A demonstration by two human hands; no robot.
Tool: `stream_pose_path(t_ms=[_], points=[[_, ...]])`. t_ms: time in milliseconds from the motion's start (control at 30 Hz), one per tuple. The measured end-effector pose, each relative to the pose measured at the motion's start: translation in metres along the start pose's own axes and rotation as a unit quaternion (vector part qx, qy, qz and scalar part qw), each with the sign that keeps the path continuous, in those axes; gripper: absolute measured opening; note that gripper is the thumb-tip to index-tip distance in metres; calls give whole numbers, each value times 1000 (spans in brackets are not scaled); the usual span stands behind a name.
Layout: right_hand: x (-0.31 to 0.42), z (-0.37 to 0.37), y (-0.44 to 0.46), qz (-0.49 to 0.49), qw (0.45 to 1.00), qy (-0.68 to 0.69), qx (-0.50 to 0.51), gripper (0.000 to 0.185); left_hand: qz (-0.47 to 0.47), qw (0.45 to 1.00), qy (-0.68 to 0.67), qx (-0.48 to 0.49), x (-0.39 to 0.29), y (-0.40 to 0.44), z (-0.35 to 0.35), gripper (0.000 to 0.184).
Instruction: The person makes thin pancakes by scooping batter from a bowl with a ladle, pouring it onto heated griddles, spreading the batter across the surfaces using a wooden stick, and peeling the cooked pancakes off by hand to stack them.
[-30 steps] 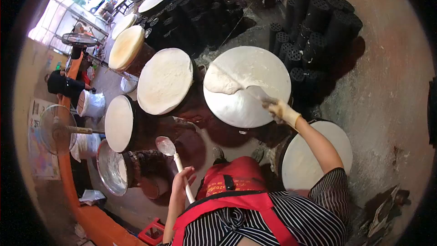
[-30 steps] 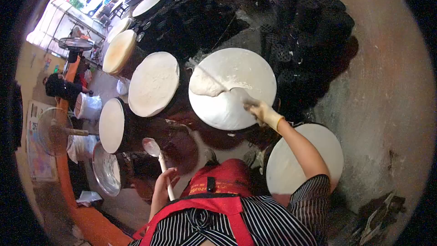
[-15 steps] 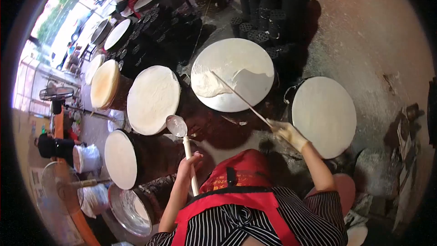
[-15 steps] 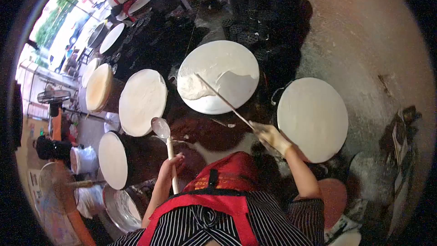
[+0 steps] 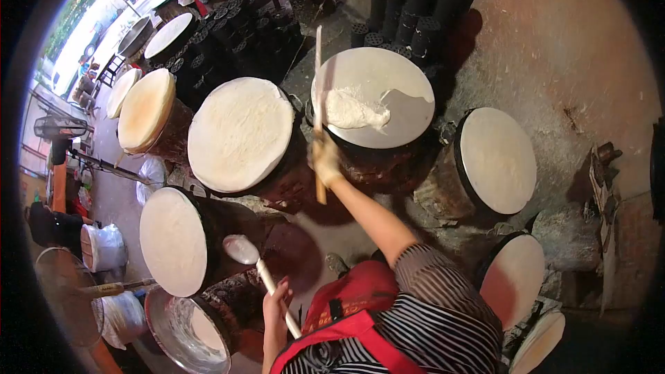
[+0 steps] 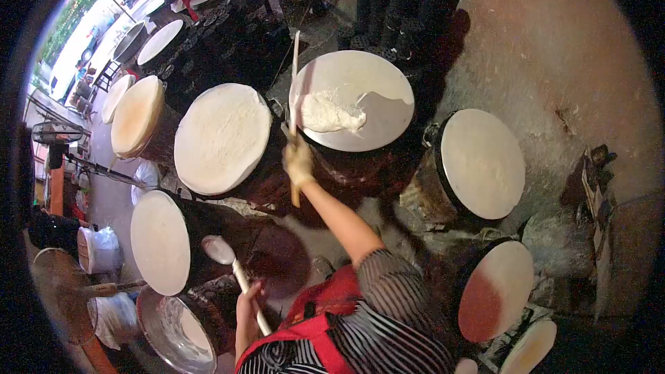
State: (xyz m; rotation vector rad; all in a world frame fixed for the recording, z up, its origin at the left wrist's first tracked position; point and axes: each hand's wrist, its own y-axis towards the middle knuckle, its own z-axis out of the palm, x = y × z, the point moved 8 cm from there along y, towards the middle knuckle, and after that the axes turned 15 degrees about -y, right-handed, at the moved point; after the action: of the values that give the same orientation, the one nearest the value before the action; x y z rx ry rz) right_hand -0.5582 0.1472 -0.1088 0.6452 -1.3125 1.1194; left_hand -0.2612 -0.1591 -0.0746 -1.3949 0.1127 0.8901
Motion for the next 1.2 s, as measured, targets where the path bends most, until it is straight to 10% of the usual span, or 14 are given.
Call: stream_pose_path(t_ms=[200, 233, 500, 800, 900, 1200], points=[[-19, 39, 70, 74, 920, -300, -240, 42, 13, 992, -100, -72, 22, -12, -80, 20], [-62, 37, 85, -33, 923, -234, -303, 37, 13, 992, -98, -75, 24, -13, -85, 20], [-67, -47, -98, 218, 945, 234, -69, 26, 16, 999, -1, 44, 5, 1, -15, 22], [6, -88, -72, 144, 955, 252, -55, 36, -28, 994, 13, 106, 27, -12, 22, 32], [2, -59, -93, 164, 985, 11, 52, 30, 7, 993, 60, 97, 22, -26, 49, 34], [-9, -241, -92, 249, 964, 85, 50, 38, -8, 993, 24, 117, 53, -7, 85, 34]])
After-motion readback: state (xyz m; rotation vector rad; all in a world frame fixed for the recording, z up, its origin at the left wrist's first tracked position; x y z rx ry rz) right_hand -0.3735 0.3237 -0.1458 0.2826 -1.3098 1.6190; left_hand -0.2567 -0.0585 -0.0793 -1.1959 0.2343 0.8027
